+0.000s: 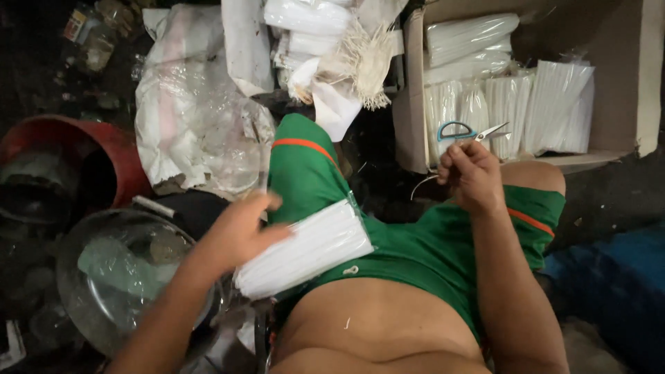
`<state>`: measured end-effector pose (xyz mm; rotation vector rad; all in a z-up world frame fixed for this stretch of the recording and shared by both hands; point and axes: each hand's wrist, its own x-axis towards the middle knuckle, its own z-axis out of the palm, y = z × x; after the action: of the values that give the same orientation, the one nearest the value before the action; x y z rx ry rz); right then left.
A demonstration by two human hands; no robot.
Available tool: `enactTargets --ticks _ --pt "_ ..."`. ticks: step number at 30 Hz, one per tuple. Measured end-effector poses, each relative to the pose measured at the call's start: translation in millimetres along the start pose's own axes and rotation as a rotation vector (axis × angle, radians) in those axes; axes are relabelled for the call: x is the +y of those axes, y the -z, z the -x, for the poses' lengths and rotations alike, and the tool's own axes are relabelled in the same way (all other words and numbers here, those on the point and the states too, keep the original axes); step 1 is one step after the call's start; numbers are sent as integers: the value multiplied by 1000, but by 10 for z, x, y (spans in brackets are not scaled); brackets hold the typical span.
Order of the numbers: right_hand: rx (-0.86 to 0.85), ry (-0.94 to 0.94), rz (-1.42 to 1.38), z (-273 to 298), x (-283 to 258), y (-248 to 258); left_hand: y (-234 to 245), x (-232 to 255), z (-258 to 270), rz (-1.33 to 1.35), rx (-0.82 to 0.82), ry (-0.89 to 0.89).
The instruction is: Packaging bundles of candle wicks into plastic bags and tying them shut.
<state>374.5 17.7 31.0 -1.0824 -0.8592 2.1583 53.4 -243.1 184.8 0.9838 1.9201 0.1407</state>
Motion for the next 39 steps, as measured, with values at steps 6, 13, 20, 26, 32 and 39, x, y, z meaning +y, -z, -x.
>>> enactTargets --ticks 6,13,20,26,32,39 --pt "-214 148 262 23 119 -199 -1014 -1049 516 348 -43 62" --pt "-323 105 223 403 -279 -606 -1295 -871 716 1134 -270 352" --pt "-393 216 380 684 -445 -748 -1354 -687 990 1284 -218 421" --pt "-444 221 335 829 -482 -1011 -1378 -617 1100 1233 -274 433" --pt "-583 170 379 962 -535 -1448 -1014 -613 600 898 -305 130" --pt "-731 259 391 1186 -153 -1830 -661 16 156 1366 -134 88"
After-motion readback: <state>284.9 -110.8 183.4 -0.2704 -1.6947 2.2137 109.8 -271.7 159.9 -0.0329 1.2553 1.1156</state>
